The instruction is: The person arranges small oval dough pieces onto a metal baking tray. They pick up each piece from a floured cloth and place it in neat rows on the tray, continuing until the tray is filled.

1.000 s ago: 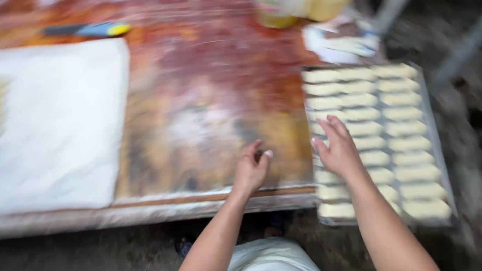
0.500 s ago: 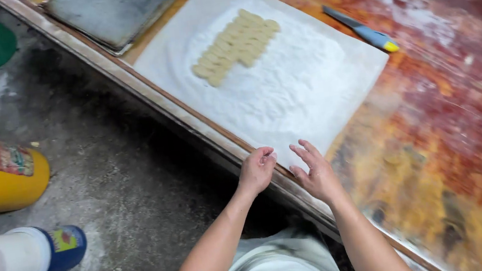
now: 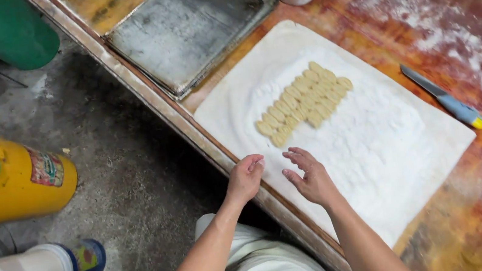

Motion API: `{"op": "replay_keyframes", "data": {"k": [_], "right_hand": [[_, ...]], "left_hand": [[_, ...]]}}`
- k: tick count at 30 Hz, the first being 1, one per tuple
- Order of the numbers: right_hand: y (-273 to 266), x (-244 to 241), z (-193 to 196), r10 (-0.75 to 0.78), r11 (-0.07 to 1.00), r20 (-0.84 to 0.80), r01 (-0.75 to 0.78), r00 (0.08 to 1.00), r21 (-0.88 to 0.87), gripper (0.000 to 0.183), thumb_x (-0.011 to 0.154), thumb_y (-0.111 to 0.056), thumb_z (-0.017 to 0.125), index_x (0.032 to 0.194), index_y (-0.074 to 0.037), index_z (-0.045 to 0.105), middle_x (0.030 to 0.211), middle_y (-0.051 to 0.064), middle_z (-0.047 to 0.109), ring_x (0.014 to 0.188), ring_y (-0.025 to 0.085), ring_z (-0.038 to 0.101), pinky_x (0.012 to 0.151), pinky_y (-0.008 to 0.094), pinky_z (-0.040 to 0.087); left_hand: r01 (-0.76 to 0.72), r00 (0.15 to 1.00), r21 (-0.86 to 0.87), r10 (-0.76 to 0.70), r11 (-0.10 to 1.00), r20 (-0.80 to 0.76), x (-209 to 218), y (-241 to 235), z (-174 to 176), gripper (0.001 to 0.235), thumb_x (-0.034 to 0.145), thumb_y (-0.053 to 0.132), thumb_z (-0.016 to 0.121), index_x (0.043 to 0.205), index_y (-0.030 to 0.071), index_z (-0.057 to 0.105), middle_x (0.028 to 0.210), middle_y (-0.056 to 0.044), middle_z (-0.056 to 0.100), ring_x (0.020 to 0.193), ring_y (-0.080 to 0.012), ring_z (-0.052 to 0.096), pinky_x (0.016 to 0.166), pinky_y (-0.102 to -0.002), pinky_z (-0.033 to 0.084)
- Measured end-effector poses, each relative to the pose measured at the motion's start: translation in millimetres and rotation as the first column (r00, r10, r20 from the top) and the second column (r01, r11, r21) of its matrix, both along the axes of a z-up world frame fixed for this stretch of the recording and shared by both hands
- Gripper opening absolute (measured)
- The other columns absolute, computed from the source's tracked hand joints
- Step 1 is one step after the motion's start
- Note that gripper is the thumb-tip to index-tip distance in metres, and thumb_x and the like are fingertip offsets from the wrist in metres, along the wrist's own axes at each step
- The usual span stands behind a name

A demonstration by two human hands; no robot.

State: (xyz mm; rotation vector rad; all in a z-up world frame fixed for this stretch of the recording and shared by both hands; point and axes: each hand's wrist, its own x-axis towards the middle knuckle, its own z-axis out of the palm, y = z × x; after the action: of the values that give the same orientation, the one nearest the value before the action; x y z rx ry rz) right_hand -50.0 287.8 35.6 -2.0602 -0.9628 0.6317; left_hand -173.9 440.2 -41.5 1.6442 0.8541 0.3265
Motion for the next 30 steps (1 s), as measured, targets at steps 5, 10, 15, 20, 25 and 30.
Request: {"op": "replay_keyframes", "data": {"k": [5,10,15,20,25,30], "right_hand": [[83.1,14.3,-14.0,-0.019,1.000,0.013,0.019,1.000,-0.018,0.041,0.089,-0.025,0.070,0.126,-0.009,0.066,0.132,0.022,0.059,0.107,0.044,0.066,0.092,0.051,0.056],[200.1,20.7,-38.6,-0.139,0.989,0.039,0.141,0.990,-0.036,0.041,0.089,-0.027,0.069,0.126,-0.010,0.066,0.128,0.021,0.062,0.104,0.042,0.068,0.089,0.048,0.058],[330.8,1.7,-26.4,-0.267,0.954,0.062,0.273,0.962,-0.125,0.041,0.091,-0.025,0.068,0.127,-0.006,0.066,0.126,0.024,0.063,0.103,0.041,0.069,0.088,0.047,0.059],[409.3,4.0,-13.5,-0.316,0.895,0.090,0.328,0.944,-0.303,0.052,0.092,-0.032,0.065,0.137,-0.007,0.057,0.135,0.023,0.058,0.127,0.042,0.055,0.104,0.051,0.048],[449.6,-1.0,-11.3,-0.443,0.819,0.021,0.414,0.896,-0.396,0.066,0.094,-0.032,0.062,0.148,-0.002,0.041,0.144,0.028,0.049,0.134,0.046,0.046,0.113,0.056,0.038],[471.8,-2.3,4.1,-0.654,0.680,0.008,0.592,0.756,-0.432,0.074,0.094,-0.036,0.058,0.155,-0.006,0.028,0.137,0.033,0.052,0.120,0.047,0.058,0.111,0.057,0.040]], "left_hand": [[-0.050,0.999,-0.004,0.050,0.999,0.022,33.9,112.4,-28.5,0.028,0.089,0.028,0.065,0.110,0.013,0.075,0.095,-0.013,0.074,0.089,-0.0254,0.070,0.080,-0.039,0.056],[-0.014,0.998,0.159,0.003,0.987,0.070,79.2,275.9,-50.8,0.026,0.087,0.029,0.067,0.109,0.017,0.075,0.089,-0.009,0.074,0.087,-0.0234,0.069,0.078,-0.036,0.056],[0.058,0.966,0.565,-0.190,0.823,0.178,104.0,454.1,-26.5,0.032,0.080,0.014,0.070,0.108,-0.002,0.070,0.095,-0.026,0.066,0.094,-0.0472,0.063,0.085,-0.052,0.052],[0.171,0.983,0.785,-0.052,0.595,-0.175,129.9,607.8,17.4,0.043,0.083,0.019,0.066,0.121,0.001,0.064,0.111,-0.023,0.061,0.104,-0.0444,0.060,0.088,-0.056,0.048],[0.531,0.797,0.535,-0.172,0.657,-0.579,170.6,679.2,-55.9,0.045,0.088,0.042,0.054,0.108,0.004,0.068,0.101,-0.023,0.065,0.099,-0.0466,0.065,0.079,-0.060,0.049],[0.715,0.618,0.338,-0.327,0.611,-0.715,172.9,656.6,-11.1,0.063,0.092,0.052,0.041,0.117,-0.001,0.064,0.114,-0.026,0.064,0.110,-0.0458,0.063,0.091,-0.058,0.046]]}}
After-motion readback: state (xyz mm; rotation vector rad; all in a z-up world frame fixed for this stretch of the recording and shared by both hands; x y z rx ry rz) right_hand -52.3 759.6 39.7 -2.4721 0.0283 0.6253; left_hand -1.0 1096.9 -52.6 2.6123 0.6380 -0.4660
